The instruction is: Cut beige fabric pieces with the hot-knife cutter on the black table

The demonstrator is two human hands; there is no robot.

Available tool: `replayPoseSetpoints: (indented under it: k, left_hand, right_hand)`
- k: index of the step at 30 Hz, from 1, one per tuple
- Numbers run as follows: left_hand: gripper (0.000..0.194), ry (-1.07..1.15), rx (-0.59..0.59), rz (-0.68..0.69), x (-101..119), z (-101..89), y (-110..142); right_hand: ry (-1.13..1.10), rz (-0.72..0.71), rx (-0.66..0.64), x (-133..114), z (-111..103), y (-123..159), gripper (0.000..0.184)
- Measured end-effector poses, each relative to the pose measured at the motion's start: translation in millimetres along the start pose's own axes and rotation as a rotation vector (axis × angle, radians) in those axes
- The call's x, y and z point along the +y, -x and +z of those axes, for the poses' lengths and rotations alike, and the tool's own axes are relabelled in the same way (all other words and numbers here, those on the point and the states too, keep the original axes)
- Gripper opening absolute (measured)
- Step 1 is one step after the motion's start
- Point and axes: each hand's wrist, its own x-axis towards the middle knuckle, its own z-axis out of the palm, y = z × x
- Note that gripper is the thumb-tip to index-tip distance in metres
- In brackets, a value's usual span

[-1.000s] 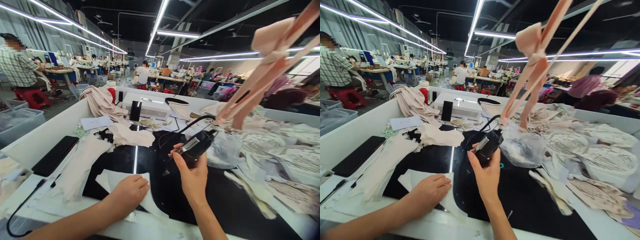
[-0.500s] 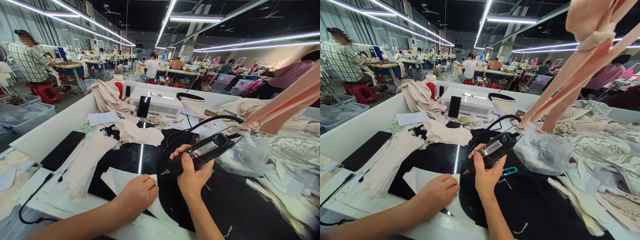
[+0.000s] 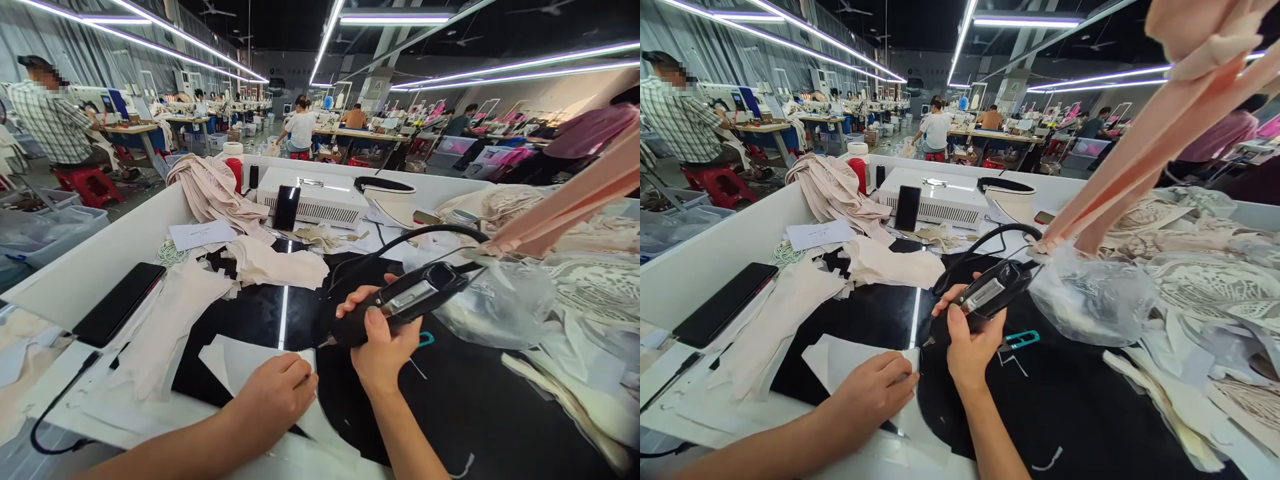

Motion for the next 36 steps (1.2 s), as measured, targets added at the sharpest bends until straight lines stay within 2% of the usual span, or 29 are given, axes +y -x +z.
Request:
replayPoseSetpoints:
  k: [6,12,17,21,27,32,36]
  left_hand:
    - [0.017,0.010,0.040,-0.024,0,-3.9,-1]
    - [0.021,0.043,0.159,-0.023,0,-9.4,-2]
    - [0.025,0.051,0.117,-0.007,-1,-14.4,-1]
    - [0.029,0.121,0.153,-0.031,-2,-18.4,-3]
    - [0.030,0.186,0.170,-0.061,-2,-22.7,-4]
    - [0.021,0.118,0.119,-0.062,-4,-22.1,-4]
    - [0.025,0.020,0.125,0.000,-6,-17.9,-4]
  right_hand:
    - [-0.051,0.023,-0.012,-1,4,1,0.037]
    - [-0.080,0.076,-0.020,-3,8,4,0.052]
    - [-0.091,0.078,-0.047,-1,8,7,0.046]
    - [-0.094,0.059,-0.068,1,8,9,0.038]
    - [-0.026,0.052,-0.053,2,8,11,0.040]
    - [-0.013,0.030,-0.055,2,6,10,0.035]
    - [-0.009,0.019,-0.057,2,5,8,0.039]
